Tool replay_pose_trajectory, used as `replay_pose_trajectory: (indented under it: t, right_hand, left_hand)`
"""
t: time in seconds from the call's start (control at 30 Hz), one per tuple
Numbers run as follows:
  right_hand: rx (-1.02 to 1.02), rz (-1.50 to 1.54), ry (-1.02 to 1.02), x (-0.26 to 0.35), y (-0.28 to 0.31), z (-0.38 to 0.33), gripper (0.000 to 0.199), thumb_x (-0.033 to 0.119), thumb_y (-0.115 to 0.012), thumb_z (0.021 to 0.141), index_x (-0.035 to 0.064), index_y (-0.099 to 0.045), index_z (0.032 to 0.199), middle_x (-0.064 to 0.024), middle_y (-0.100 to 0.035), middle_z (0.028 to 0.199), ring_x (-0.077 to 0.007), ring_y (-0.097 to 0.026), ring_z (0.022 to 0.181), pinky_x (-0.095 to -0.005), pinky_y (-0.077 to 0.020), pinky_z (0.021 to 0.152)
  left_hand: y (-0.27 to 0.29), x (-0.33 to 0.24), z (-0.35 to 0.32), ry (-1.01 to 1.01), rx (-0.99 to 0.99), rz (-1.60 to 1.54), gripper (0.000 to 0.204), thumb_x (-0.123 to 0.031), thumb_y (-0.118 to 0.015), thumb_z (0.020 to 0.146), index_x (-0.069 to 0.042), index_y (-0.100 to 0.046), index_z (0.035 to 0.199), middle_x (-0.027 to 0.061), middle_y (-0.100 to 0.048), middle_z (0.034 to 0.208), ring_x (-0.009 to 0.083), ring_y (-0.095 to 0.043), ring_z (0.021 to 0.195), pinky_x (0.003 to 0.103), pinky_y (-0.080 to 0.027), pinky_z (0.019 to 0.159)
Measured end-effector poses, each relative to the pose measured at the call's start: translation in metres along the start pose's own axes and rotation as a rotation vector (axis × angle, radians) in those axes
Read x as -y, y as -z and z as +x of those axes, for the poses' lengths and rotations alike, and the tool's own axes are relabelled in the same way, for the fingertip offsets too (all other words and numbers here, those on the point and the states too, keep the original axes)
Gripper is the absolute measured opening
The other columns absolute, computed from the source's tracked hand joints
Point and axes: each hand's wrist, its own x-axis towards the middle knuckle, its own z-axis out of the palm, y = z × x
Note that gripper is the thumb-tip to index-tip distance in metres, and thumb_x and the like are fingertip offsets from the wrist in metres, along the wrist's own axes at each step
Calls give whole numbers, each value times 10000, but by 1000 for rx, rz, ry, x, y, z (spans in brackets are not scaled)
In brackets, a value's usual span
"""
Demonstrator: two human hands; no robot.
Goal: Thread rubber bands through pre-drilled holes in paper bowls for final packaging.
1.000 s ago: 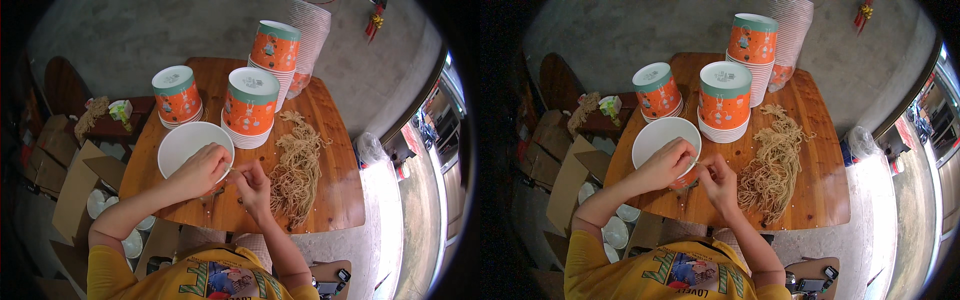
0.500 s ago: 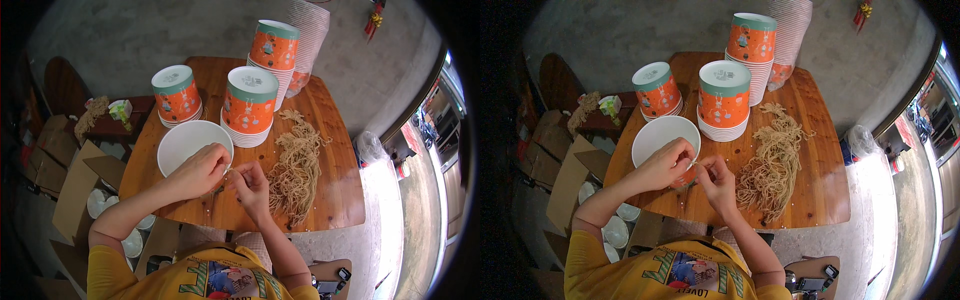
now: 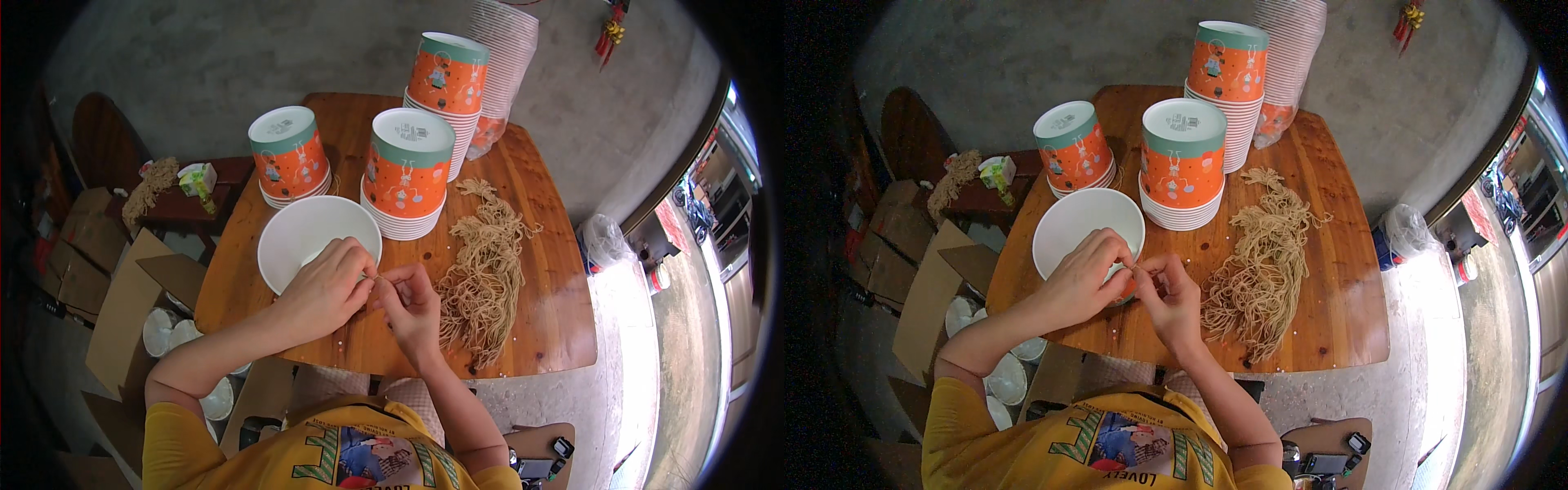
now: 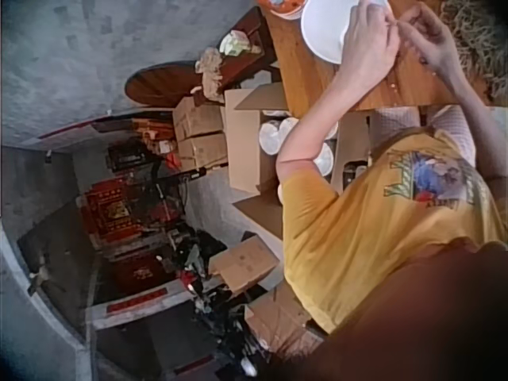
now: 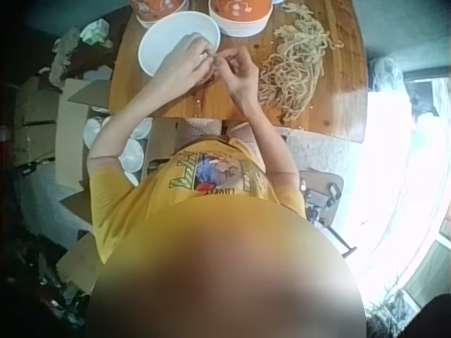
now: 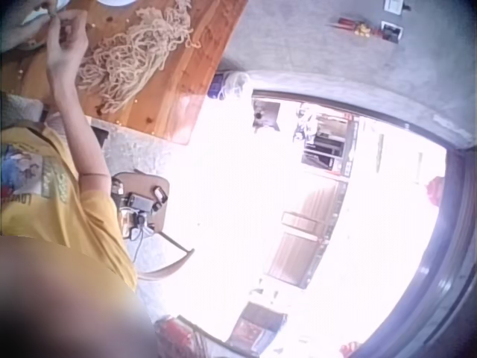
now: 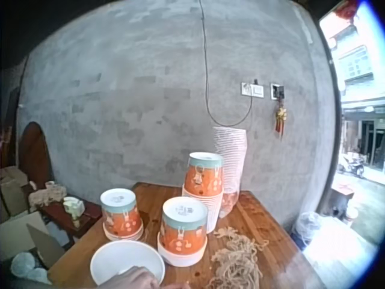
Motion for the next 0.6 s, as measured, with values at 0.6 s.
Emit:
replay_pose_trajectory:
  t: [0.6]
  right_hand:
    - [10,103,-63,10,3,3,82,41,-597,947,13,-579,1022,7,-601,890,-40,-552,771,-195,-460,694]
  left_hand:
    - [-4,6,1,91,-7,-126,167,-76,-631,860,-19,-517,967,108,-533,971,303,-562,942,389,-479,778]
